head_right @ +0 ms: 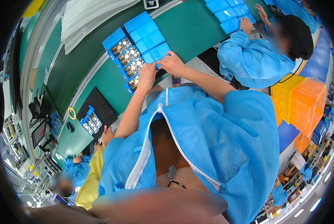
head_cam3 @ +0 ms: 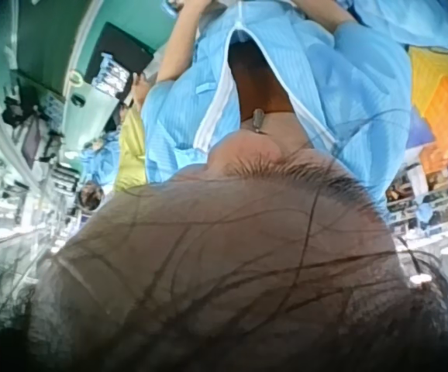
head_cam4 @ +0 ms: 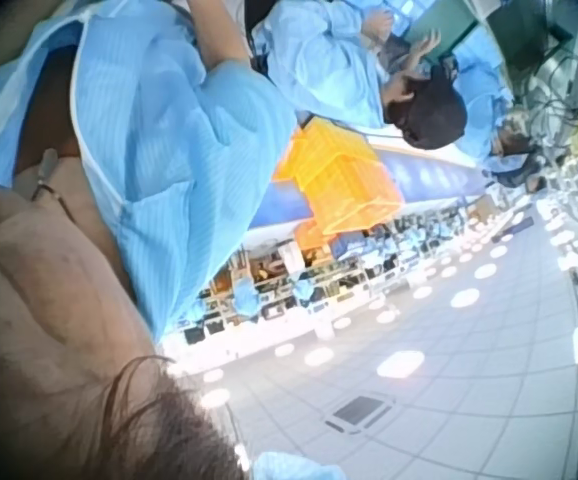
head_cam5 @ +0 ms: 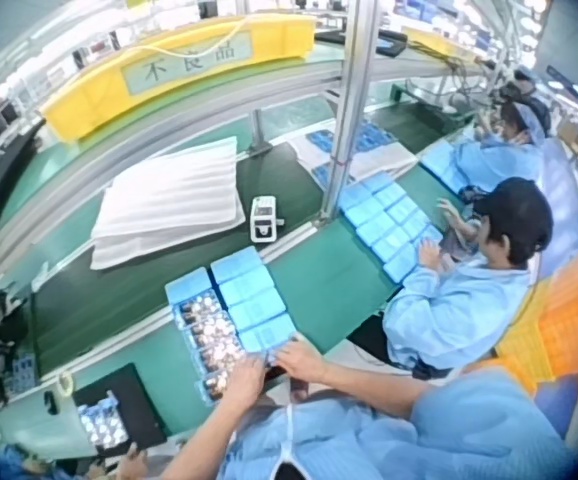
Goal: The person moves blue phone cases and circuit boards onto a black mat, then presses the circuit boards into the cases by hand. They then fit blue plastic frames onto the units and press the components together.
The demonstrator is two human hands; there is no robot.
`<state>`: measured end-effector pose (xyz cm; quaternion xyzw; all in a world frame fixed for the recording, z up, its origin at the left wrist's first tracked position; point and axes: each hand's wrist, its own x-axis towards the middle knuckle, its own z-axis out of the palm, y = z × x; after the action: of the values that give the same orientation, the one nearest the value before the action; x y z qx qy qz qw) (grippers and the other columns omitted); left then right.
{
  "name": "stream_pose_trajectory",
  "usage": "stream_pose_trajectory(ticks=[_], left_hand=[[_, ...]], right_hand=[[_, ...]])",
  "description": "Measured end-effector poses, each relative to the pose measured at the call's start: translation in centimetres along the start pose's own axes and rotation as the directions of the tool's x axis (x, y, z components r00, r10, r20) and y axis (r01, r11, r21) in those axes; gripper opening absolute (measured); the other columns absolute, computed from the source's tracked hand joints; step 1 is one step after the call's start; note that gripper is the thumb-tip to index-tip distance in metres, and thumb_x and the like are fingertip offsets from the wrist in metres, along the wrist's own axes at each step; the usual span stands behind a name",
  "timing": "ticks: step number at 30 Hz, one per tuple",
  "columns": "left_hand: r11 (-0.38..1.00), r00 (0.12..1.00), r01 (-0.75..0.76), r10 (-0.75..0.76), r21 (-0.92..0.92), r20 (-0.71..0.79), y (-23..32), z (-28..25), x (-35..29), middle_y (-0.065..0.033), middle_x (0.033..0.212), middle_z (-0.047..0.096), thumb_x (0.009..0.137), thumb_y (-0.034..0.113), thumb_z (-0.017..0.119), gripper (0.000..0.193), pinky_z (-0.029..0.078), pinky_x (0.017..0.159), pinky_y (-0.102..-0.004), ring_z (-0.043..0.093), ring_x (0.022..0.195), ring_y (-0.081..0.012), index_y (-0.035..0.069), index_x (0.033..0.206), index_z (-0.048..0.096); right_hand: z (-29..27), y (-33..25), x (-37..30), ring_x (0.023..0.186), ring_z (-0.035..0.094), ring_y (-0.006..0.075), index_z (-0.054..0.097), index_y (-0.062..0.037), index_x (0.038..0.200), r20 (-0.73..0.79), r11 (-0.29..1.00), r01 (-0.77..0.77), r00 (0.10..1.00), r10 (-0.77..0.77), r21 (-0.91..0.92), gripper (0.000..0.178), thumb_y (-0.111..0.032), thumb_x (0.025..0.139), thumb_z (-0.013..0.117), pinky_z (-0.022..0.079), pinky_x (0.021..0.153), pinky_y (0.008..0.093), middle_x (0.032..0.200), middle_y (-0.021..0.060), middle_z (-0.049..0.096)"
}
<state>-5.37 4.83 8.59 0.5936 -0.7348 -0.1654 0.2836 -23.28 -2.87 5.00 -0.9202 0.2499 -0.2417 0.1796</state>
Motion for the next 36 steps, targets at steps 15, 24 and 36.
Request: stream_pose_trajectory(ticks=[15,24,36], left_hand=[[0.997,0.998,0.058,-0.058,0.054,0.007,0.1,1.4,-0.7,-0.0183,0.094,0.065,0.083,0.011,0.067,0.03,0.051,0.08,-0.0438,0.062,0.093,-0.0348,-0.001,0.109,0.059],[0.993,0.994,0.103,-0.099,-0.061,0.056,-1.1,0.7,-0.9,-0.0183,0.101,0.066,0.081,0.01,0.069,0.033,0.052,0.079,-0.0444,0.063,0.092,-0.0366,0.0,0.112,0.062],[0.959,0.975,0.22,-0.212,-0.178,0.066,-2.2,0.6,-2.0,-0.0239,0.103,0.065,0.083,0.009,0.07,0.034,0.051,0.08,-0.0457,0.063,0.093,-0.0417,0.0,0.114,0.06]], right_hand=[[-2.3,2.2,-2.4,0.099,0.063,0.0335,0.064,-0.0035,0.111,0.088,0.961,-0.184,0.982,0.169,0.204,0.026,-0.013,0.086,0.065,0.05,0.085,0.0428,0.107,0.0149,0.067],[-3.1,2.4,-1.9,0.094,0.064,0.0343,0.062,-0.0026,0.111,0.104,0.933,-0.19,0.981,0.165,0.307,0.024,-0.012,0.089,0.064,0.051,0.081,0.0417,0.104,0.0155,0.066],[-2.7,2.5,-2.2,0.094,0.063,0.0371,0.06,-0.0037,0.115,0.122,0.947,-0.184,0.98,0.156,0.264,0.029,-0.008,0.087,0.064,0.051,0.081,0.0437,0.104,0.0176,0.065]])
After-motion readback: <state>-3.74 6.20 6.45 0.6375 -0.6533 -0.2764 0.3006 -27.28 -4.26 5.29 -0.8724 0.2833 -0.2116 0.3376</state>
